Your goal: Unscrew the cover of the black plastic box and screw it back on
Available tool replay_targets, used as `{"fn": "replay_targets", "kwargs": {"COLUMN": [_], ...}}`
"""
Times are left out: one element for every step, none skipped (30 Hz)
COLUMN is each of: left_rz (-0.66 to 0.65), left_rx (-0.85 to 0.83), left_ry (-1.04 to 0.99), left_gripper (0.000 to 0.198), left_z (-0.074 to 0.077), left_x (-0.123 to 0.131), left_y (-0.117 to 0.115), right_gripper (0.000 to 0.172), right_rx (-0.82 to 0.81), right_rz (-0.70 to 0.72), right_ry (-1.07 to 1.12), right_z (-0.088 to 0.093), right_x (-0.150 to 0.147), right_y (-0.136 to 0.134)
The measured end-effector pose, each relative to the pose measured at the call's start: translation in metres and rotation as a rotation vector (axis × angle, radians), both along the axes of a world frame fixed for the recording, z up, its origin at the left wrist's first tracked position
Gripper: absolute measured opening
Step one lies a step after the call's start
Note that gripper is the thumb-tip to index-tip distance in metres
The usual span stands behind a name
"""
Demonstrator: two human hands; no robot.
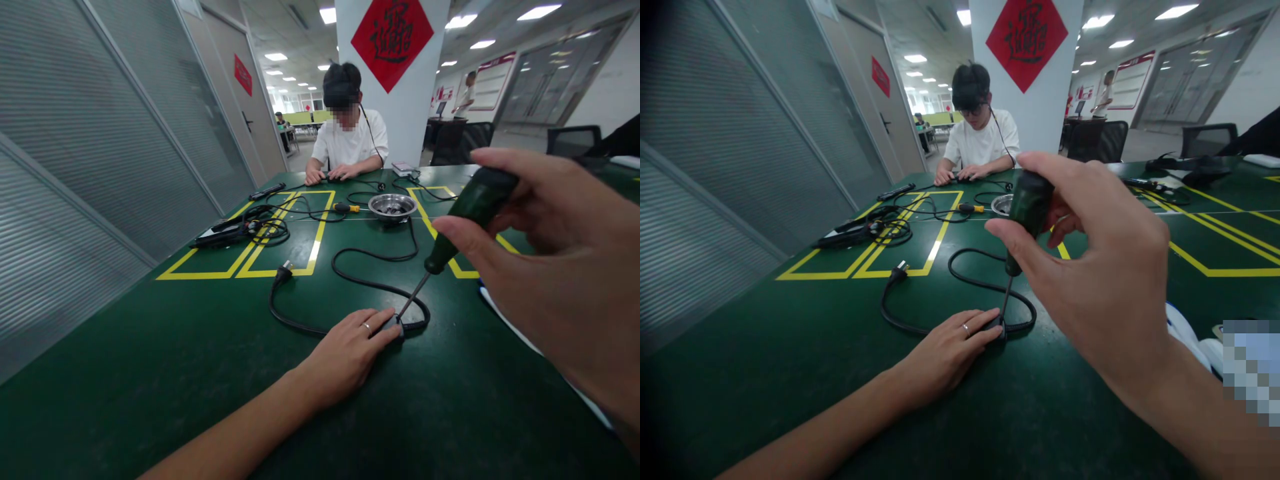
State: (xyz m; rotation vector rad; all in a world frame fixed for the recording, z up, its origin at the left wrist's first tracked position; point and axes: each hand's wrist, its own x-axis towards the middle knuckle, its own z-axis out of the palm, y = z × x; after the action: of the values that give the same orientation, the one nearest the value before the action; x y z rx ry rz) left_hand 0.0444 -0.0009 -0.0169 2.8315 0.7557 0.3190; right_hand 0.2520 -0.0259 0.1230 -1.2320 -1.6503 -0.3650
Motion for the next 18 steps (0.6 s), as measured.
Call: {"fn": "replay_targets", "kwargs": {"left_rz": [-0.002, -0.003, -0.003, -0.003, -0.002, -0.002, -0.002, -0.003, -0.005, -0.005, -0.002, 0.001, 0.004, 0.006, 0.007, 0.006, 0.005, 0.004], "left_rx": [-0.001, -0.002, -0.004, -0.004, -0.004, -0.002, 0.0, 0.0, 0.0, -0.001, -0.001, -0.002, -0.001, 0.001, 0.002, 0.004, 0.005, 0.006], "left_ry": [-0.001, -0.005, -0.008, -0.011, -0.012, -0.013, -0.012, -0.01, -0.01, -0.013, -0.017, -0.021, -0.024, -0.026, -0.026, -0.026, -0.028, -0.033], "left_gripper": [0.048, 0.048, 0.048, 0.048, 0.049, 0.049, 0.049, 0.048, 0.048, 0.047, 0.047, 0.046, 0.046, 0.046, 0.046, 0.047, 0.047, 0.047], "left_z": [0.0003, 0.0005, 0.0006, 0.0008, 0.001, 0.0013, 0.0017, 0.0021, 0.0025, 0.0028, 0.003, 0.0031, 0.0031, 0.003, 0.0029, 0.0028, 0.0027, 0.0027], "left_x": [0.0001, 0.0002, 0.0002, 0.0003, 0.0004, 0.0004, 0.0004, 0.0003, 0.0003, 0.0002, 0.0001, 0.0001, 0.0, 0.0, 0.0, -0.0001, -0.0001, -0.0002], "left_y": [-0.0001, -0.0001, -0.0001, 0.0, 0.0, 0.0001, 0.0, -0.0001, -0.0003, -0.0004, -0.0006, -0.0008, -0.0009, -0.0009, -0.0009, -0.0009, -0.0009, -0.0009], "right_gripper": [0.058, 0.058, 0.059, 0.059, 0.056, 0.053, 0.052, 0.054, 0.057, 0.059, 0.06, 0.061, 0.062, 0.063, 0.063, 0.066, 0.069, 0.072], "right_rx": [-0.023, -0.047, -0.071, -0.082, -0.074, -0.054, -0.031, -0.012, -0.01, -0.031, -0.073, -0.113, -0.13, -0.128, -0.105, -0.08, -0.07, -0.085], "right_rz": [0.054, 0.113, 0.173, 0.207, 0.204, 0.177, 0.141, 0.107, 0.096, 0.12, 0.177, 0.236, 0.273, 0.288, 0.278, 0.251, 0.226, 0.218], "right_ry": [0.0, 0.007, 0.012, 0.005, -0.01, -0.03, -0.05, -0.065, -0.064, -0.042, -0.01, 0.017, 0.038, 0.048, 0.05, 0.047, 0.046, 0.056], "right_z": [0.0, 0.0002, 0.0006, 0.0011, 0.0018, 0.0024, 0.0029, 0.0032, 0.0032, 0.003, 0.0026, 0.002, 0.0015, 0.001, 0.0006, 0.0004, 0.0002, 0.0], "right_x": [-0.0002, -0.0006, -0.0012, -0.0019, -0.0023, -0.0025, -0.0022, -0.0016, -0.0007, 0.0004, 0.0015, 0.0025, 0.0031, 0.0035, 0.0036, 0.0036, 0.0037, 0.004], "right_y": [0.0001, 0.0, -0.0003, -0.0006, -0.0008, -0.0008, -0.0005, 0.0001, 0.001, 0.0021, 0.0033, 0.0044, 0.0055, 0.0064, 0.0071, 0.0078, 0.0083, 0.0087]}}
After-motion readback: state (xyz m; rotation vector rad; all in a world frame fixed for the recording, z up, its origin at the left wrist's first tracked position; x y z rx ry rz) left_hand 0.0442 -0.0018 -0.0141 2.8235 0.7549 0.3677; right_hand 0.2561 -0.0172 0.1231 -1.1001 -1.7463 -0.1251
